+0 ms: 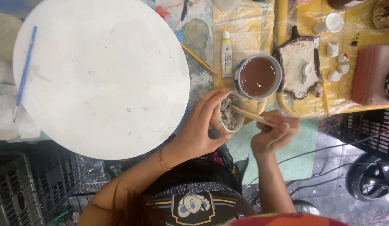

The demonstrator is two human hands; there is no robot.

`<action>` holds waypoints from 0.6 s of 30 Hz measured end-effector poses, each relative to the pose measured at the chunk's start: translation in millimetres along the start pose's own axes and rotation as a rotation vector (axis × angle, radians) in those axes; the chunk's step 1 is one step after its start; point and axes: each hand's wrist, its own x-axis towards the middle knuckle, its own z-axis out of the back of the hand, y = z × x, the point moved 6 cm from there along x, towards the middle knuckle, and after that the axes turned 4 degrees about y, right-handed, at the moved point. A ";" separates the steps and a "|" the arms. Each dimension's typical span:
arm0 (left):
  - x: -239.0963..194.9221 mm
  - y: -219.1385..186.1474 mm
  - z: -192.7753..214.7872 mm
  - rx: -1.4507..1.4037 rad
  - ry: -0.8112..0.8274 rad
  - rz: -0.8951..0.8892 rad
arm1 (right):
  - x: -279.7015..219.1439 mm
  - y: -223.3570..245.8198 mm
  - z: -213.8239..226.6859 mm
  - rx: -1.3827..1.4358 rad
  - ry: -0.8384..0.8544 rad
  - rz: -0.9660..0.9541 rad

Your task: The person mixes small pieces of clay in a container using a wooden stick and then uses the stick to apply the mixture to another clay piece.

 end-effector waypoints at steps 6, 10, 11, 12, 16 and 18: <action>-3.5 -3.1 8.7 -0.018 -0.042 -0.025 | 7.4 29.8 -14.7 -0.031 0.015 0.233; -4.9 0.1 7.4 -0.034 -0.132 -0.076 | 27.3 85.8 -17.1 -0.316 0.141 0.441; -5.4 1.2 4.9 -0.016 -0.127 -0.071 | 32.2 90.0 -16.3 -0.167 0.178 0.353; -5.2 1.9 2.5 0.002 -0.121 -0.066 | 34.8 91.1 -15.7 -0.020 0.214 0.264; -5.5 3.3 -5.0 0.018 -0.072 -0.016 | 23.1 69.8 -12.6 0.689 0.272 0.001; -5.8 2.2 -6.4 0.008 -0.059 -0.024 | 17.9 69.3 -7.2 0.627 0.194 0.174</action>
